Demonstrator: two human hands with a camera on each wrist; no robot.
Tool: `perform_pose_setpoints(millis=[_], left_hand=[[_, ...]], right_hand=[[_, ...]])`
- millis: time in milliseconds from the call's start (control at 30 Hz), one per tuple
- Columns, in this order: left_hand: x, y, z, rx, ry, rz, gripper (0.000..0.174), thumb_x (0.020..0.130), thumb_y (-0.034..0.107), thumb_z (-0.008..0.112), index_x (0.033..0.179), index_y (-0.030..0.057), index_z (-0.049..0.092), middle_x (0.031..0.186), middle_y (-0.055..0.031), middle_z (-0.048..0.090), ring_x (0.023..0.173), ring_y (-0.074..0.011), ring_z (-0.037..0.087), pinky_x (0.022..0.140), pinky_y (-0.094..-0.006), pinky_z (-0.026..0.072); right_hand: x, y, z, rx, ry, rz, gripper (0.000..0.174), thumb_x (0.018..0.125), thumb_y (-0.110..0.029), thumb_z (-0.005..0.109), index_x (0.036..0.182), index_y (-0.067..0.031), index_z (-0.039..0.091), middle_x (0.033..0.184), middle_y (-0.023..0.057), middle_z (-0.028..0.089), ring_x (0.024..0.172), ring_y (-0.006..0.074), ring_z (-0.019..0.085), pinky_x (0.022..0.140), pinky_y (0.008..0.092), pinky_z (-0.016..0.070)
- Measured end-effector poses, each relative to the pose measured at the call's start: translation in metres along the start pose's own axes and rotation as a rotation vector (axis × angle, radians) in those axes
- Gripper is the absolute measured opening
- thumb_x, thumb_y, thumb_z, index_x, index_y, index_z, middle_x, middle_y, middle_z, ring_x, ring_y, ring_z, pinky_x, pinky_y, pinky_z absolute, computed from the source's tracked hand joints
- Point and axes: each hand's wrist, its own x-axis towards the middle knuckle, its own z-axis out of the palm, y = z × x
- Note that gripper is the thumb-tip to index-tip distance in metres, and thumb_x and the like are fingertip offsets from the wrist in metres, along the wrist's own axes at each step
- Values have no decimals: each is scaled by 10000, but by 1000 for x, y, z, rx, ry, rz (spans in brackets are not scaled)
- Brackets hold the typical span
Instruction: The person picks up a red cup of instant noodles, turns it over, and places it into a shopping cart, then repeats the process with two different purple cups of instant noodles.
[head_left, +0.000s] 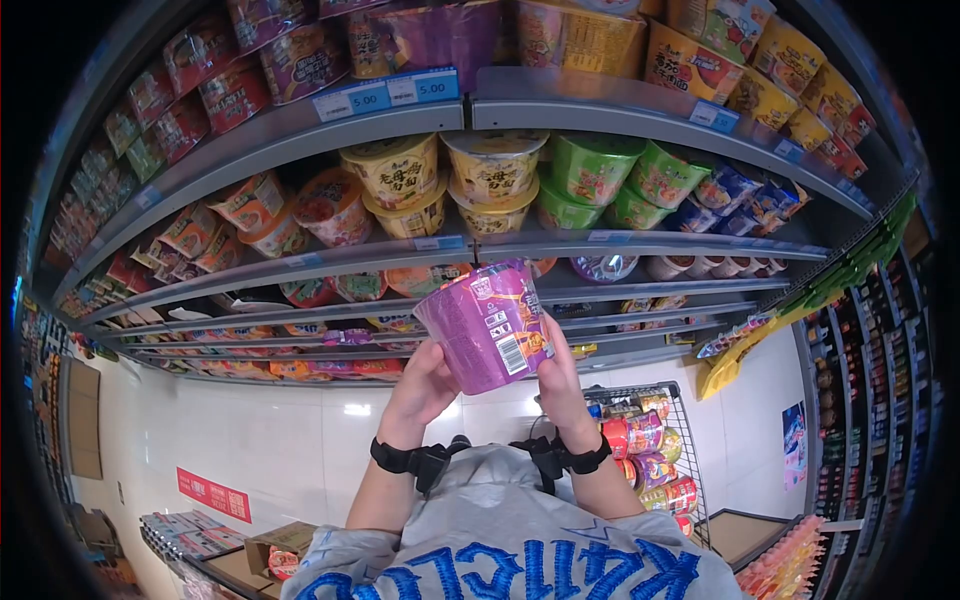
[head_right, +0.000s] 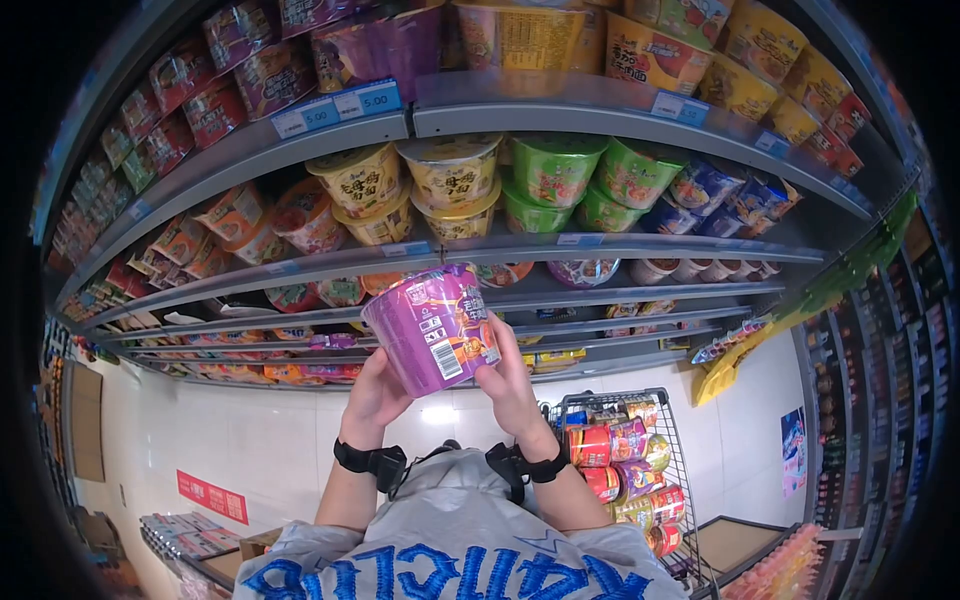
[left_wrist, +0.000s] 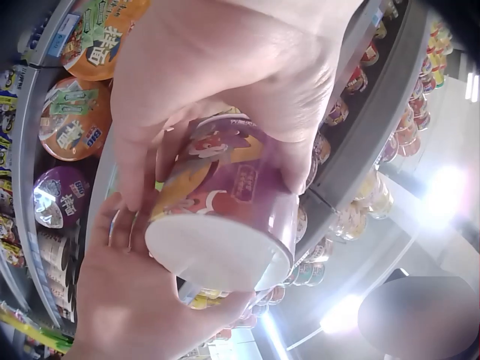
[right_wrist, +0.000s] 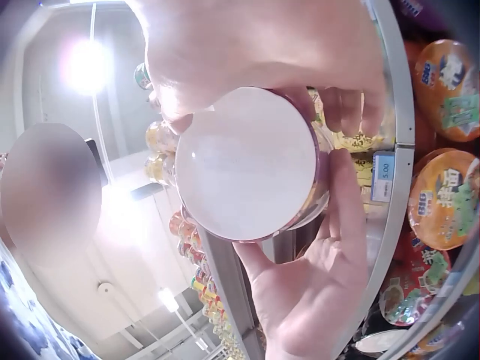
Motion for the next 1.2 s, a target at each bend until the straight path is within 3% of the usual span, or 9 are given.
perform_pose_setpoints(millis=[133, 200, 367, 467, 567, 700, 800, 1067, 1200], left_hand=[[2, 5, 5, 69, 31, 66, 680, 890, 391, 713, 1419, 71, 430, 1340, -81, 574, 1243, -228, 557, 1016, -416, 479], [1, 7, 10, 175, 99, 103, 598, 911, 352, 692, 1391, 92, 447, 1289, -35, 594, 1087, -150, 612, 917, -348, 498], [1, 15, 19, 119, 102, 139, 545, 914, 216, 691, 1378, 76, 442, 1237, -41, 595, 1027, -143, 618, 877, -294, 504], [0, 17, 14, 127, 98, 171, 536, 900, 157, 710, 1364, 67, 458, 1243, -52, 593, 1031, -136, 617, 879, -283, 505], [-1, 15, 12, 203, 57, 183, 561, 879, 164, 742, 1358, 64, 469, 1266, -60, 593, 1061, -139, 614, 904, -312, 506], [-2, 7, 3, 62, -111, 59, 619, 846, 234, 786, 1355, 68, 474, 1255, -52, 609, 1117, -160, 608, 933, -355, 504], [-5, 4, 2, 102, -81, 74, 625, 843, 265, 788, 1352, 73, 480, 1237, -42, 617, 1119, -164, 608, 925, -346, 506], [-4, 8, 1, 77, -71, 67, 591, 865, 272, 756, 1352, 79, 481, 1240, -51, 616, 1112, -173, 621, 893, -355, 530], [-5, 16, 12, 16, -4, 50, 568, 876, 234, 740, 1357, 79, 480, 1263, -60, 612, 1135, -175, 617, 891, -351, 538]], right_hand=[[6, -16, 11, -101, 93, -186, 820, 854, -313, 680, 1496, 22, 296, 1463, 151, 392, 1342, 268, 423, 1134, 369, 303], [7, -20, 7, -379, 26, -320, 783, 838, -233, 710, 1477, 14, 332, 1475, 162, 383, 1347, 290, 420, 1119, 385, 333], [6, -24, 21, -509, 36, -268, 809, 813, -182, 748, 1477, 11, 329, 1462, 181, 396, 1352, 281, 417, 1118, 384, 341], [7, -23, 23, -202, 106, -195, 842, 839, -299, 734, 1485, 18, 296, 1465, 183, 390, 1365, 272, 398, 1130, 386, 318], [7, -22, 20, -65, 95, -163, 923, 879, -577, 609, 1489, 23, 260, 1461, 164, 381, 1379, 249, 358, 1150, 385, 260], [3, -10, 19, 66, 66, -98, 935, 868, -604, 619, 1472, 11, 259, 1432, 145, 376, 1356, 238, 367, 1139, 381, 271], [1, -8, 16, 57, 73, -82, 944, 853, -641, 619, 1451, -8, 256, 1395, 128, 372, 1331, 235, 378, 1130, 383, 283], [0, -23, 32, -111, 114, -230, 1090, 709, -641, 788, 1435, -18, 265, 1378, 128, 377, 1319, 249, 390, 1115, 396, 310], [-1, -20, 25, -127, 125, -198, 1088, 720, -689, 746, 1432, -15, 276, 1378, 127, 379, 1313, 239, 398, 1114, 389, 314]])
